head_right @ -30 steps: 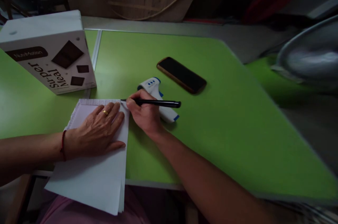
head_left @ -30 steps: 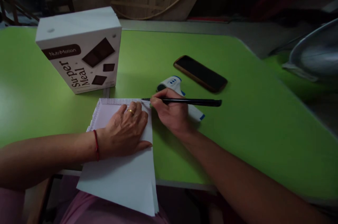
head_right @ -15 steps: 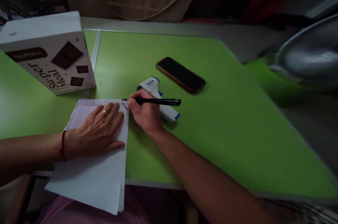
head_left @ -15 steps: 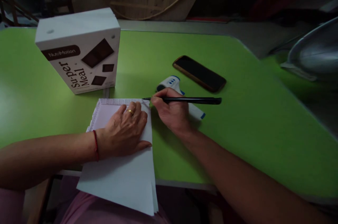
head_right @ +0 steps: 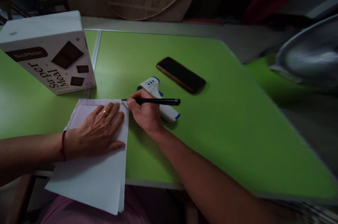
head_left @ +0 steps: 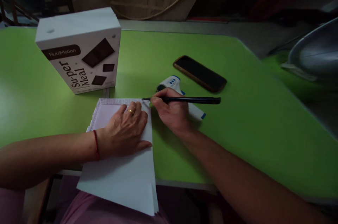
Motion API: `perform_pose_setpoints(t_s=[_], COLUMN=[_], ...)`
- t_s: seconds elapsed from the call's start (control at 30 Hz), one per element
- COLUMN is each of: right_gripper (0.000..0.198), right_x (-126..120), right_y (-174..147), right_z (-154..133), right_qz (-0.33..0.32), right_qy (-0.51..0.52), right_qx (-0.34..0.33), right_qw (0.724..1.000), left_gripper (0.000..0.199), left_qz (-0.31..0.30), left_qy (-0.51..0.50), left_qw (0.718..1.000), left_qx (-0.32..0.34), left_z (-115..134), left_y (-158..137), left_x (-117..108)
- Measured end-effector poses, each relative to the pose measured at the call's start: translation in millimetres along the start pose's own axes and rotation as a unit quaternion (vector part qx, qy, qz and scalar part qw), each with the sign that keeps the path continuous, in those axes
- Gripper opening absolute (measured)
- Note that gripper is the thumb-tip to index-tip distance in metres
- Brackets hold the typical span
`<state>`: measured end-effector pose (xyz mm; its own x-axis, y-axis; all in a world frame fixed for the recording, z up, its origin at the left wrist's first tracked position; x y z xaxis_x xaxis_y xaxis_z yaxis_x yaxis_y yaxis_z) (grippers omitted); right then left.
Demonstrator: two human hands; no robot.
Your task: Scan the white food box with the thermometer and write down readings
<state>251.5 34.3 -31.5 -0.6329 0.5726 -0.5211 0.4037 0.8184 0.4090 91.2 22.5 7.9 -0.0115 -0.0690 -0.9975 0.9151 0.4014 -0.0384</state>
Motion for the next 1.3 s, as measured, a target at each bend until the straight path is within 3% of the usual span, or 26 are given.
perform_pose_setpoints(t_s=[1.3], right_gripper=[0.012], right_x=[-1.9], right_y=[1.1], right_z=[-1.3], right_qz=[-0.006], right_qy=[-0.035], right_qx=[-0.003], right_qw=[0.999], left_gripper=[0.077], left_qz=[-0.011], left_qy=[-0.008], left_qw=[1.000], left_qx=[-0.005], left_z=[-0.6], left_y=[0.4], left_x=[-0.7])
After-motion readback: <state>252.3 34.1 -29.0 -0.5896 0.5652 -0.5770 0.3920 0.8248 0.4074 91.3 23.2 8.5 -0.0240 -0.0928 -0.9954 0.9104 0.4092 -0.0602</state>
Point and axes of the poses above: each hand's wrist, its own y-axis towards the middle knuckle, its own x-axis out of the palm, z = x × y, the point moved 3 cm from there along y, towards the middle knuckle, and after that the axes turned 12 degrees about -y, right-handed, at the moved point
